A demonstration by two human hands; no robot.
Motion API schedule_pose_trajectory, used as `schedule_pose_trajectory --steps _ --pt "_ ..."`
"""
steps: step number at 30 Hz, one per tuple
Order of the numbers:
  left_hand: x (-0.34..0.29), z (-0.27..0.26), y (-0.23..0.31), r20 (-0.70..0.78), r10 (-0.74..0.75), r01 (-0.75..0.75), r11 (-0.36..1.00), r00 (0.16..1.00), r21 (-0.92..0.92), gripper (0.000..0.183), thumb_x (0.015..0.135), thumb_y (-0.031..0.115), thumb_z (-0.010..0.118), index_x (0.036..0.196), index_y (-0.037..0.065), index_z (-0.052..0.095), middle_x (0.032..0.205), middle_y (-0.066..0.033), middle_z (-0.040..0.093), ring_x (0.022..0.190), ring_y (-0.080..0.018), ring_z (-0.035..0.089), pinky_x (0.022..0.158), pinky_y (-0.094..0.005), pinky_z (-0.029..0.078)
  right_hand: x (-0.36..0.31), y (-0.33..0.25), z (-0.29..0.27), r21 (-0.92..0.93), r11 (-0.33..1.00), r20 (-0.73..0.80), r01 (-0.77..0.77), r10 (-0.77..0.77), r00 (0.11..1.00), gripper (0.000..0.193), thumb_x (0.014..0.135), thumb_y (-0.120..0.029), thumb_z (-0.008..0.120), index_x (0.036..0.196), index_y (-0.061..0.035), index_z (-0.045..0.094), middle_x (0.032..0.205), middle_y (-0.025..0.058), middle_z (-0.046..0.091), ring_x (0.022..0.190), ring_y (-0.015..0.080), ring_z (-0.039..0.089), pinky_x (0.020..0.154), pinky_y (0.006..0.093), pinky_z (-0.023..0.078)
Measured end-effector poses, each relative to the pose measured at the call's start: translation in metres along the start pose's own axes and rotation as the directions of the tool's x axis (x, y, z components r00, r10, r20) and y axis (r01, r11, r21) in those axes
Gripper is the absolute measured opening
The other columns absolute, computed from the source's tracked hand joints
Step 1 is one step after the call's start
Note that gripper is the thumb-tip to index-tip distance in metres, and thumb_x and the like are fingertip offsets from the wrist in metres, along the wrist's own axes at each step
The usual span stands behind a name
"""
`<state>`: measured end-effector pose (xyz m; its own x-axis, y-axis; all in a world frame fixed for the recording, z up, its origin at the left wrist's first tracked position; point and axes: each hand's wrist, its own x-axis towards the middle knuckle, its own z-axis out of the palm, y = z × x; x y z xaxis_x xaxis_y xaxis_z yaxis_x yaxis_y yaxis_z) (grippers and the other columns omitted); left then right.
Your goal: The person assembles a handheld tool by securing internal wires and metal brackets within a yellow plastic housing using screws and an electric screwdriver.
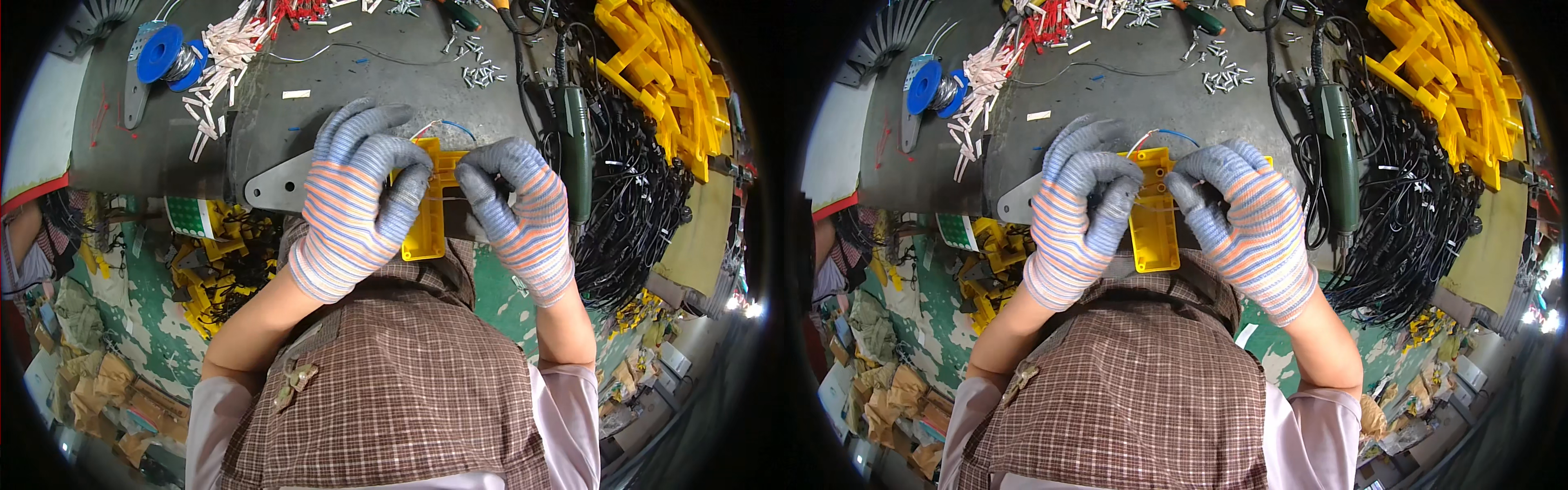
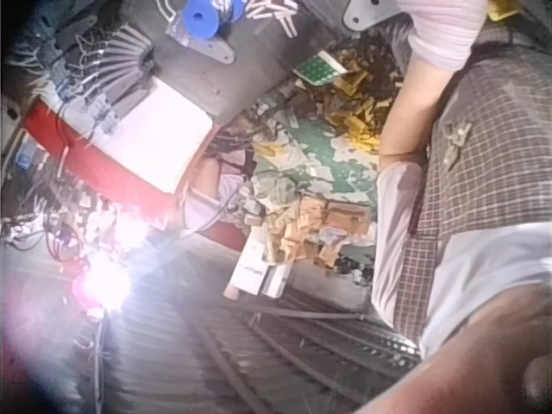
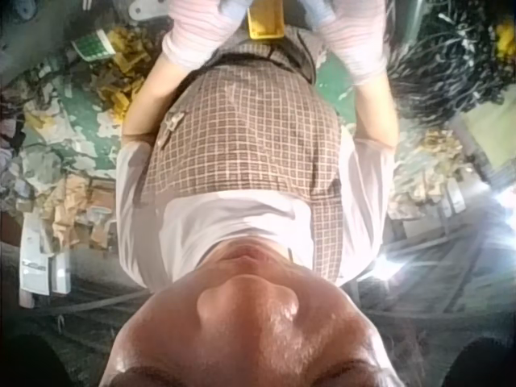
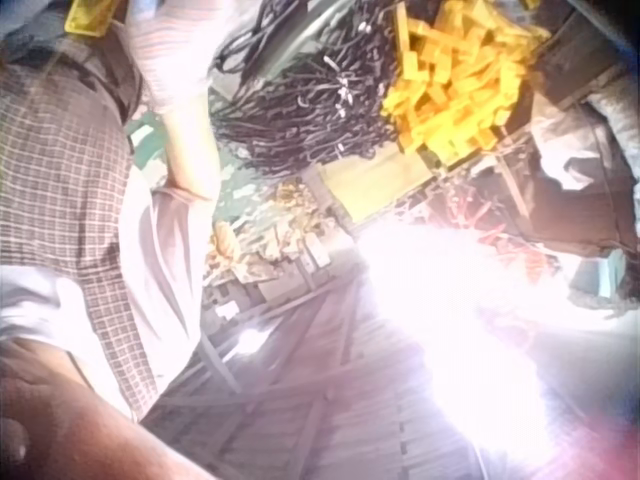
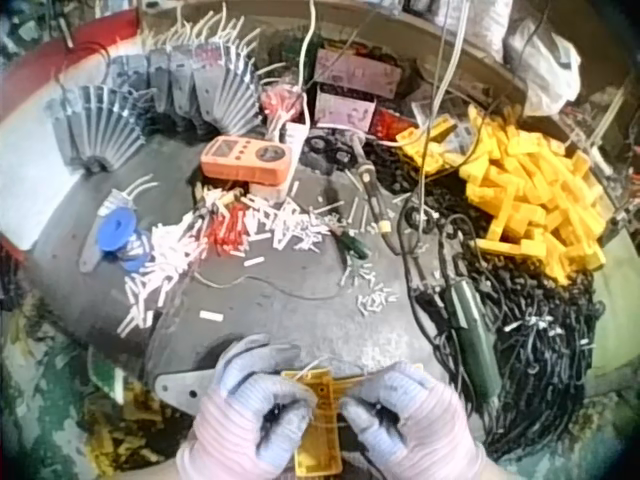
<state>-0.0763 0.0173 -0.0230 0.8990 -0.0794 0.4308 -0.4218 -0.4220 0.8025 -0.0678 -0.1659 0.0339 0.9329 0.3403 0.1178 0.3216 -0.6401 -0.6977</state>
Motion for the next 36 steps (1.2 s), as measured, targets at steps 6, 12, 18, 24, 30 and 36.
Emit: schedule_pose_trajectory --steps 6,12,18,24,30,36 --pt "0.003 -0.007 0.003 0.108 0.055 -0.064 0.995 0.993 0.080 0.018 0.077 0.018 0.070 0.092 0.008 0.064 0.114 -0.0174 0.060 0.111 -0.0394 0.053 0.101 -0.0489 0.038 0.000 -0.004 -0.001 -0.064 0.998 0.069 0.029 -0.025 0.997 0.012 0.079 -0.011 0.070 0.087 -0.0035 0.064 0.082 0.0105 0.063 0.072 0.0298 0.062 0.062 0.0365 0.051" --pt "-0.002 -0.003 -0.001 0.120 0.054 -0.070 0.988 0.991 0.135 0.020 0.074 0.023 0.073 0.091 0.013 0.068 0.115 -0.0122 0.061 0.114 -0.0376 0.051 0.101 -0.0512 0.035 0.000 -0.005 0.000 0.037 0.997 0.075 -0.073 0.070 0.995 0.013 0.080 -0.012 0.070 0.088 -0.0033 0.064 0.083 0.0104 0.064 0.073 0.0284 0.063 0.063 0.0358 0.051" --pt "0.000 -0.004 -0.003 0.108 0.011 -0.019 0.997 0.994 0.071 0.016 0.074 0.022 0.072 0.088 0.014 0.068 0.112 -0.0148 0.061 0.111 -0.0394 0.053 0.101 -0.0511 0.036 -0.003 -0.007 -0.008 -0.054 0.997 0.062 -0.062 0.065 0.996 0.014 0.079 -0.012 0.069 0.090 -0.0047 0.064 0.084 0.0106 0.063 0.075 0.0286 0.062 0.064 0.0379 0.051" --pt "0.005 -0.012 0.006 0.248 -0.051 0.018 0.991 0.967 0.135 0.016 0.075 0.021 0.070 0.088 0.011 0.068 0.113 -0.0167 0.061 0.113 -0.0398 0.053 0.103 -0.0503 0.034 -0.009 0.000 -0.007 -0.536 0.801 0.302 0.265 -0.111 0.947 0.022 0.072 -0.014 0.069 0.092 -0.0098 0.062 0.094 0.0090 0.057 0.084 0.0291 0.062 0.065 0.0380 0.053" --pt "0.003 -0.009 0.007 0.290 -0.014 -0.054 0.973 0.957 0.225 0.017 0.075 0.025 0.070 0.087 0.012 0.068 0.111 -0.0140 0.061 0.112 -0.0379 0.053 0.105 -0.0523 0.031 -0.015 0.003 -0.006 -0.219 0.968 0.169 0.120 -0.083 0.982 0.012 0.072 -0.014 0.068 0.083 -0.0087 0.065 0.087 0.0097 0.059 0.078 0.0286 0.061 0.065 0.0377 0.052" --pt "0.002 -0.009 0.004 0.272 0.011 -0.069 0.977 0.962 0.203 0.019 0.074 0.028 0.072 0.085 0.014 0.068 0.105 -0.0127 0.062 0.108 -0.0357 0.054 0.101 -0.0537 0.033 -0.013 0.005 -0.001 -0.103 0.993 0.120 0.064 -0.052 0.991 0.014 0.071 -0.014 0.068 0.083 -0.0077 0.066 0.084 0.0097 0.060 0.076 0.0291 0.061 0.066 0.0389 0.051"
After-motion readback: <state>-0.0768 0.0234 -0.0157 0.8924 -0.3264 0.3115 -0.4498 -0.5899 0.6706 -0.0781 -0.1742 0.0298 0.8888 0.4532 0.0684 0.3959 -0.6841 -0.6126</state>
